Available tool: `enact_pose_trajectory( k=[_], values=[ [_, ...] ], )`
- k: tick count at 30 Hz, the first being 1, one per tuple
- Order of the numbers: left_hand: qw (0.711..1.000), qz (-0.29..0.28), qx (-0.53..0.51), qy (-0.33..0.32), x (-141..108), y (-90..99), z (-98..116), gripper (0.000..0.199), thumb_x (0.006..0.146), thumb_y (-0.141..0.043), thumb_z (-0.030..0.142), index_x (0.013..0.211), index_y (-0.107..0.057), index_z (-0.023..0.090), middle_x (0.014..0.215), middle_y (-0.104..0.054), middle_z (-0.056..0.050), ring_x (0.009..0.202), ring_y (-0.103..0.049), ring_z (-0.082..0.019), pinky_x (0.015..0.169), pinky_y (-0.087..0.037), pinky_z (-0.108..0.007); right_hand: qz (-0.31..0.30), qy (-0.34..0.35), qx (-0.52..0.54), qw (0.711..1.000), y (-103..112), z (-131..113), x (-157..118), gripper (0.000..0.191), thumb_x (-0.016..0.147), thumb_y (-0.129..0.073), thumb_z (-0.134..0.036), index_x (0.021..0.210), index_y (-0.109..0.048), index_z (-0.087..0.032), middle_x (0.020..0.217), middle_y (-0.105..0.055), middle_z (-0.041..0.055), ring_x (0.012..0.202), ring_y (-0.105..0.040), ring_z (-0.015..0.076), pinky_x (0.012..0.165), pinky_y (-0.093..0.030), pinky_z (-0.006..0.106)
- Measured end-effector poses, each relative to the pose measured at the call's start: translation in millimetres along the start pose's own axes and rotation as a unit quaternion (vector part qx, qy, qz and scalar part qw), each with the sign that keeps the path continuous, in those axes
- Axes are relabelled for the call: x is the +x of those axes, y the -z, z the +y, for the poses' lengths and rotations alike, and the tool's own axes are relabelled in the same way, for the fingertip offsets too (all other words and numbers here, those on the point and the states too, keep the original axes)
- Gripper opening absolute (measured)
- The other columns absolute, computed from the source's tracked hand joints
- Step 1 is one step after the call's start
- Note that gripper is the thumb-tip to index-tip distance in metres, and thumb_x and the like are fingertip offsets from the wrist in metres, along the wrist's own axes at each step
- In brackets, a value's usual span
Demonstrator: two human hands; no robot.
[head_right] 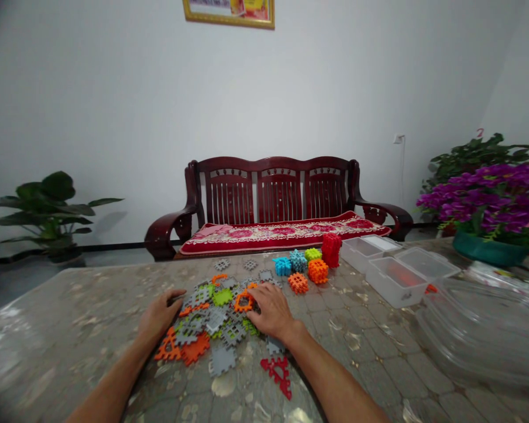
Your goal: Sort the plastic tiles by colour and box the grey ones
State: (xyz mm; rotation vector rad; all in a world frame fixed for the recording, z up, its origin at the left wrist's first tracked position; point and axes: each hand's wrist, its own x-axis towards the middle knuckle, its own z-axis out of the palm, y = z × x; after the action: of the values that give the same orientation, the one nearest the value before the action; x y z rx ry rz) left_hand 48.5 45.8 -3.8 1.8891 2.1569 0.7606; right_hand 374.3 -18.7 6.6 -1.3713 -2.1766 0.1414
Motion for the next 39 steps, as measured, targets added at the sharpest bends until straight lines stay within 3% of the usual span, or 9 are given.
enact_pose_trajectory(
  k=[11, 24, 33, 39],
  values=[
    [1.0, 0.006, 0.008, -0.011, -0.7, 1.7, 0.7, 0.035, 0.088, -0.052, 0.03, 0.113, -0.075, 0.025, 0.117, -0.077, -0.006, 0.108, -0.07, -0.026, 0.09, -0.052, -0.034, 0.02, -0.022, 0.002, 1.0, -3.2, -3.6, -0.5, 0.053, 0.081, -0.074, -0.031, 0.132, -0.063, -0.023, 0.127, -0.069, 0.0089, 0.119, -0.058, 0.026, 0.104, -0.044, 0.04],
    [1.0, 0.01, -0.003, -0.004, -0.6, 1.7, 1.2, 0.032, 0.085, -0.056, 0.029, 0.109, -0.077, 0.026, 0.111, -0.079, -0.005, 0.103, -0.071, -0.026, 0.084, -0.053, -0.032, 0.046, -0.017, -0.025, 0.998, -2.0, -12.8, -4.6, 0.055, 0.082, -0.067, -0.021, 0.136, -0.06, -0.02, 0.119, -0.07, 0.0108, 0.113, -0.058, 0.0259, 0.102, -0.044, 0.039],
    [1.0, 0.0, 0.011, -0.006, -0.8, 2.9, 2.3, 0.033, 0.087, -0.054, 0.031, 0.111, -0.077, 0.026, 0.115, -0.078, -0.005, 0.104, -0.071, -0.026, 0.087, -0.053, -0.033, 0.037, -0.005, -0.029, 0.999, -3.6, -12.6, -5.1, 0.056, 0.084, -0.071, -0.031, 0.137, -0.059, -0.021, 0.124, -0.069, 0.0115, 0.115, -0.059, 0.0268, 0.102, -0.044, 0.041],
    [1.0, -0.003, 0.02, 0.0, -0.9, 4.0, 3.2, 0.034, 0.088, -0.053, 0.032, 0.112, -0.077, 0.028, 0.115, -0.078, -0.004, 0.105, -0.071, -0.026, 0.087, -0.053, -0.033, 0.065, -0.003, -0.009, 0.998, -2.7, -13.1, -6.3, 0.054, 0.081, -0.073, -0.029, 0.133, -0.061, -0.022, 0.115, -0.072, 0.0092, 0.109, -0.061, 0.0259, 0.099, -0.046, 0.04]
  ],
)
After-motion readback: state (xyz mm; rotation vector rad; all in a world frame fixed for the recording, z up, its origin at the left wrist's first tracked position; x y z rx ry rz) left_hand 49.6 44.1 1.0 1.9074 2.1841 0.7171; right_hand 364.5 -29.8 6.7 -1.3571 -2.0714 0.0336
